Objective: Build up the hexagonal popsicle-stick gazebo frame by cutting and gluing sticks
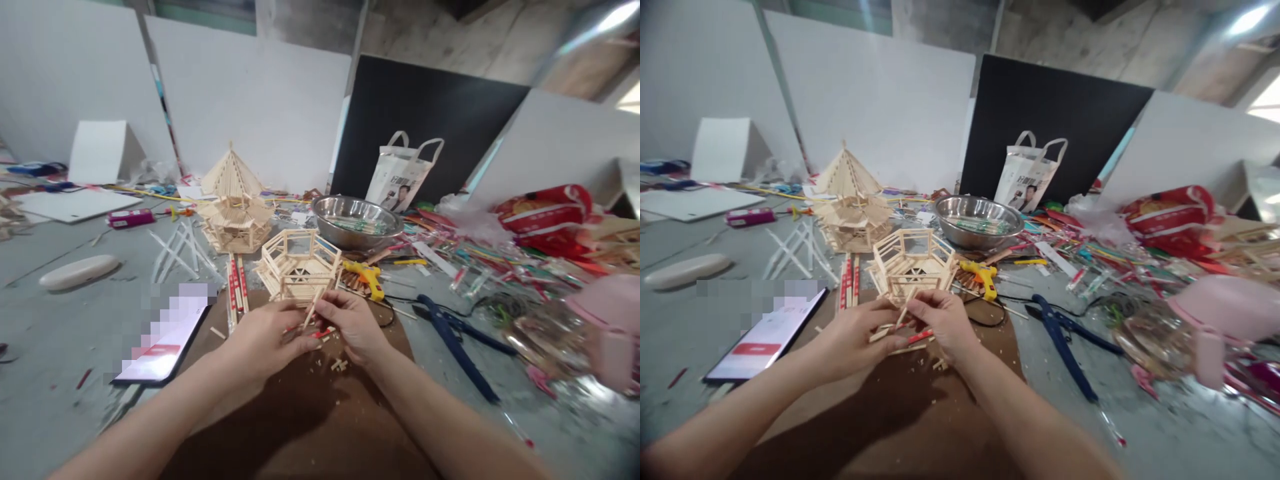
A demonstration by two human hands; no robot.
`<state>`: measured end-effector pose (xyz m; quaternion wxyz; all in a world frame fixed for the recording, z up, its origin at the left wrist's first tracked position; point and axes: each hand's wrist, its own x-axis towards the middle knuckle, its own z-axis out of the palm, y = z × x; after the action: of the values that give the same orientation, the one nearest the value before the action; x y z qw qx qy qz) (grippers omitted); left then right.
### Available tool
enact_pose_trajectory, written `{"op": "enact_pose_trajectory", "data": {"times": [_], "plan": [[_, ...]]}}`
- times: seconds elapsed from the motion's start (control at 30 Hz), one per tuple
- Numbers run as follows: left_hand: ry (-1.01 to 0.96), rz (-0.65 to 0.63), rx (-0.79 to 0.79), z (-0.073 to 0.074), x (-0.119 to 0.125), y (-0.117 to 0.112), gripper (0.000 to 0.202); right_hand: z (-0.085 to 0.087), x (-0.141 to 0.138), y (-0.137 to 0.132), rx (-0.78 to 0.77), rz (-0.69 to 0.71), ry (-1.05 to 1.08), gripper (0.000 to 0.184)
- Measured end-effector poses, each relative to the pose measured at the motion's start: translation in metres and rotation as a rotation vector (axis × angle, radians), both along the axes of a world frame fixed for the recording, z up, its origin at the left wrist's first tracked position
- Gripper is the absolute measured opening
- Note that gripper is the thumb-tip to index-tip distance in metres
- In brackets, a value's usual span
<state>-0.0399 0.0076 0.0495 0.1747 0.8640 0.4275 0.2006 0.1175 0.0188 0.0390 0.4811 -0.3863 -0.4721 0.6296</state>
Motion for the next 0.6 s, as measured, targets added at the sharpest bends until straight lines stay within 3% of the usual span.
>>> {"op": "enact_pose_trajectory", "data": {"times": [0.1, 0.17, 0.27, 0.37, 0.5, 0.6], "plan": [[-0.041, 0.001, -0.032, -0.009, 0.004, -0.001, 0.031, -0.001, 0.001, -0.002, 0.048, 0.067, -0.101, 0.021], [-0.065, 0.008, -0.070, -0.014, 0.003, -0.001, 0.032, 0.001, 0.012, 0.004, 0.116, 0.032, -0.200, 0.026], [-0.105, 0.020, -0.123, -0.018, -0.003, -0.001, 0.037, 0.009, 0.049, 0.019, 0.327, -0.189, -0.475, 0.030], [-0.140, 0.029, -0.163, -0.023, -0.009, -0.001, 0.039, 0.018, 0.099, 0.033, 0.449, -0.391, -0.902, 0.029], [-0.167, 0.033, -0.170, -0.034, -0.014, 0.000, 0.037, 0.019, 0.158, 0.032, 0.347, -0.460, -1.414, 0.031], [-0.161, 0.031, -0.127, -0.041, -0.017, 0.000, 0.034, 0.005, 0.196, 0.021, 0.273, -0.483, -1.752, 0.038]]}}
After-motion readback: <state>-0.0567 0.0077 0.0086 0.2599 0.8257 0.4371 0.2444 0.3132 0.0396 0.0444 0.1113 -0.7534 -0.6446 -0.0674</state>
